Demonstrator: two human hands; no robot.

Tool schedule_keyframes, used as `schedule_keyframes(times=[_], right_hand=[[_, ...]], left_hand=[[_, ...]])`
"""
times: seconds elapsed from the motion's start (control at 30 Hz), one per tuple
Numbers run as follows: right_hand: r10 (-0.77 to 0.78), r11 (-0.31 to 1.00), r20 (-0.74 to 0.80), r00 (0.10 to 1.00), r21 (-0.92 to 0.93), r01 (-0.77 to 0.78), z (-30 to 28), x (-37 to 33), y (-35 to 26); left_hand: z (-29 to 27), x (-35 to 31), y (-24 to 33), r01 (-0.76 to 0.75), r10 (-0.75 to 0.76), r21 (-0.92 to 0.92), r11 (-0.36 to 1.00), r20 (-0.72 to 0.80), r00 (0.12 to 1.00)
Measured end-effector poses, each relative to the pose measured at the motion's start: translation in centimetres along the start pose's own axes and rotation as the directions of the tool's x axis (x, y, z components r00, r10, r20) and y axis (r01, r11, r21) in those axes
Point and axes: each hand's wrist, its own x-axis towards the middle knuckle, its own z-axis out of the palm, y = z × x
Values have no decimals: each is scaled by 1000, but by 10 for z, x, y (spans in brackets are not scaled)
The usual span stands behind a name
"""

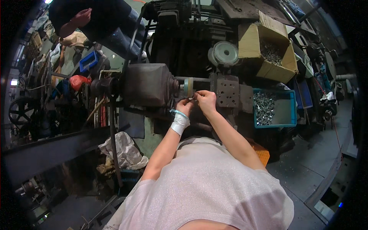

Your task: The person repeatedly picks small metal parts from a blue bin and presses them against a rotating grinding wheel to deburr or smooth edges. After each part, they place it back into the bin and continue the cycle. A coworker stands nearby holding a paper.

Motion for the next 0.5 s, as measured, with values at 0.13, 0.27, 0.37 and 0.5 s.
schedule_keyframes(times=[0.13,0.27,0.37,0.5], right_hand=[[40,988,124,991,145,-58,-15,-12,-4],[-8,967,223,975,249,-49,-29,-25,-16],[-24,961,260,965,274,-50,-28,-28,-17],[82,953,210,974,269,-138,-22,-25,-7]], left_hand=[[-10,-16,3,-35,40,-64,997,64,997],[-22,-25,26,446,-383,-168,879,310,870],[-23,-22,20,431,-359,-197,880,318,878],[-20,-18,10,323,-281,-182,929,225,933]])
